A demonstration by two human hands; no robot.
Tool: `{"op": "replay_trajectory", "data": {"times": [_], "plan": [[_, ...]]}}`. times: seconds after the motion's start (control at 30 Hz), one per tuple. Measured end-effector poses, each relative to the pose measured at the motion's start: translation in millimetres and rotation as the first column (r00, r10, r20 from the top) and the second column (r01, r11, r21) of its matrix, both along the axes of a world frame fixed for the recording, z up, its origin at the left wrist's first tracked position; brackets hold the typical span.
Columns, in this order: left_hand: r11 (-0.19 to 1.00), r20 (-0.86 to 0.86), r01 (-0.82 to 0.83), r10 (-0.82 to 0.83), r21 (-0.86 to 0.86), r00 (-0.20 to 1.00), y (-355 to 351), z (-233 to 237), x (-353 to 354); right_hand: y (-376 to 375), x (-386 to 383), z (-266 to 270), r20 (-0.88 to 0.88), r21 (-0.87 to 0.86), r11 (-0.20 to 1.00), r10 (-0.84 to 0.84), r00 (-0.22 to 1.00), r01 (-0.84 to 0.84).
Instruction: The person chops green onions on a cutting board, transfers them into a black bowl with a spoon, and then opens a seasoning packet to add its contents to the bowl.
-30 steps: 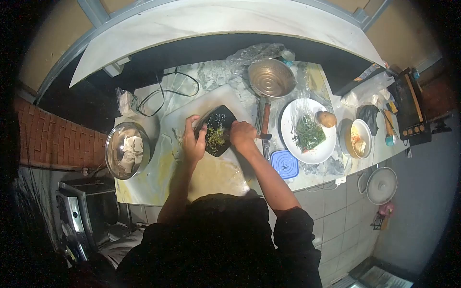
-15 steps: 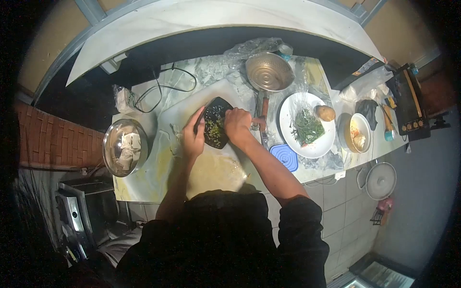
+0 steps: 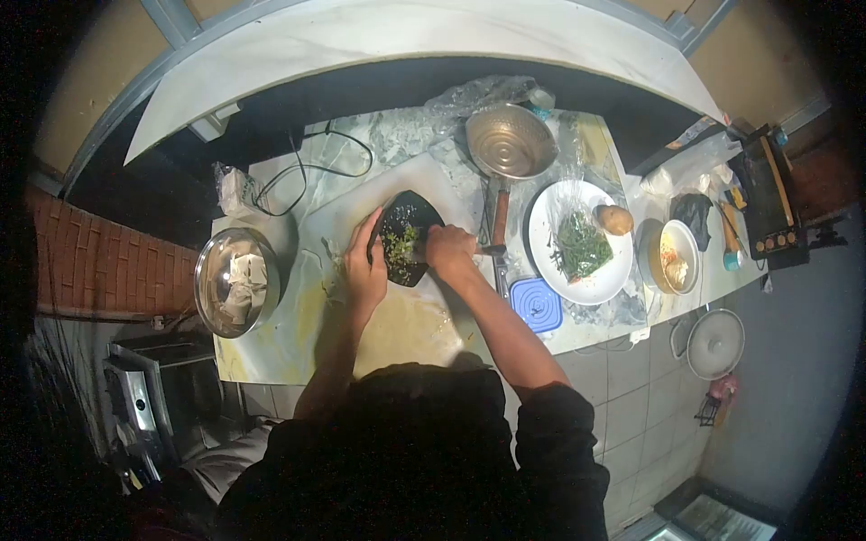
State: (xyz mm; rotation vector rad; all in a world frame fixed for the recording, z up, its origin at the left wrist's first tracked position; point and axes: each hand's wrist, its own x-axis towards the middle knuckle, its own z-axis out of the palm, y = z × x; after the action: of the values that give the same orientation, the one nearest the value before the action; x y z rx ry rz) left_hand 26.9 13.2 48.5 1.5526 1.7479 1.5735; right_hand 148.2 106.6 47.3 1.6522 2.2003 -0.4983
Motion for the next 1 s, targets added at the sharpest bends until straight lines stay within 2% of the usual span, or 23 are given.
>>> {"op": "replay_trajectory", "data": {"times": [0.17, 0.27, 0.33, 0.47, 0.53, 0.57, 0.63, 0.73, 0.87, 1.0], "plan": [[0.999, 0.048, -0.015, 0.016, -0.029, 0.999, 0.5, -2.6, -0.8, 9.5, -9.7, -2.6, 0.015, 0.043, 0.999, 0.023, 1.000, -0.024], [0.999, 0.033, -0.021, 0.023, -0.038, 0.999, 2.0, -2.5, -4.6, 9.1, -14.5, 7.3, -0.043, 0.107, 0.994, -0.027, 0.999, 0.032], [0.999, 0.018, -0.036, 0.037, -0.028, 0.999, 3.5, -1.3, -3.3, 9.2, -12.1, 20.3, -0.018, 0.180, 0.973, 0.149, 0.989, -0.143], [0.998, 0.022, -0.046, 0.047, -0.036, 0.999, 5.4, -6.7, -5.7, 7.3, 6.4, 0.4, -0.037, 0.287, 0.924, 0.274, 0.961, -0.253], [0.998, 0.031, -0.053, 0.054, -0.033, 0.998, 6.1, -7.3, -6.6, 7.4, 7.8, 1.7, -0.022, 0.152, 0.979, 0.137, 0.990, -0.132], [0.998, 0.042, -0.053, 0.055, -0.042, 0.998, 4.9, -8.6, -6.2, 9.4, 9.9, 2.5, -0.022, 0.153, 0.979, 0.141, 0.990, -0.136], [0.997, 0.028, -0.060, 0.061, -0.041, 0.998, 3.6, -7.1, -5.3, 11.4, 13.4, 10.8, -0.108, 0.114, 0.993, 0.032, 0.994, -0.019], [0.998, -0.004, -0.062, 0.062, -0.029, 0.998, 2.2, -4.7, -1.7, 23.7, 11.5, 8.6, -0.116, 0.099, 0.994, -0.040, 0.992, 0.051], [0.997, 0.000, -0.080, 0.080, -0.004, 0.997, 5.6, -2.2, 3.6, 20.9, 5.8, -0.5, -0.154, -0.001, 0.998, -0.068, 0.986, 0.068], [0.996, -0.055, -0.085, 0.085, 0.005, 0.995, 5.5, -0.3, 4.3, 14.6, 6.0, 14.6, -0.124, -0.071, 0.995, -0.074, 0.990, 0.065]]}}
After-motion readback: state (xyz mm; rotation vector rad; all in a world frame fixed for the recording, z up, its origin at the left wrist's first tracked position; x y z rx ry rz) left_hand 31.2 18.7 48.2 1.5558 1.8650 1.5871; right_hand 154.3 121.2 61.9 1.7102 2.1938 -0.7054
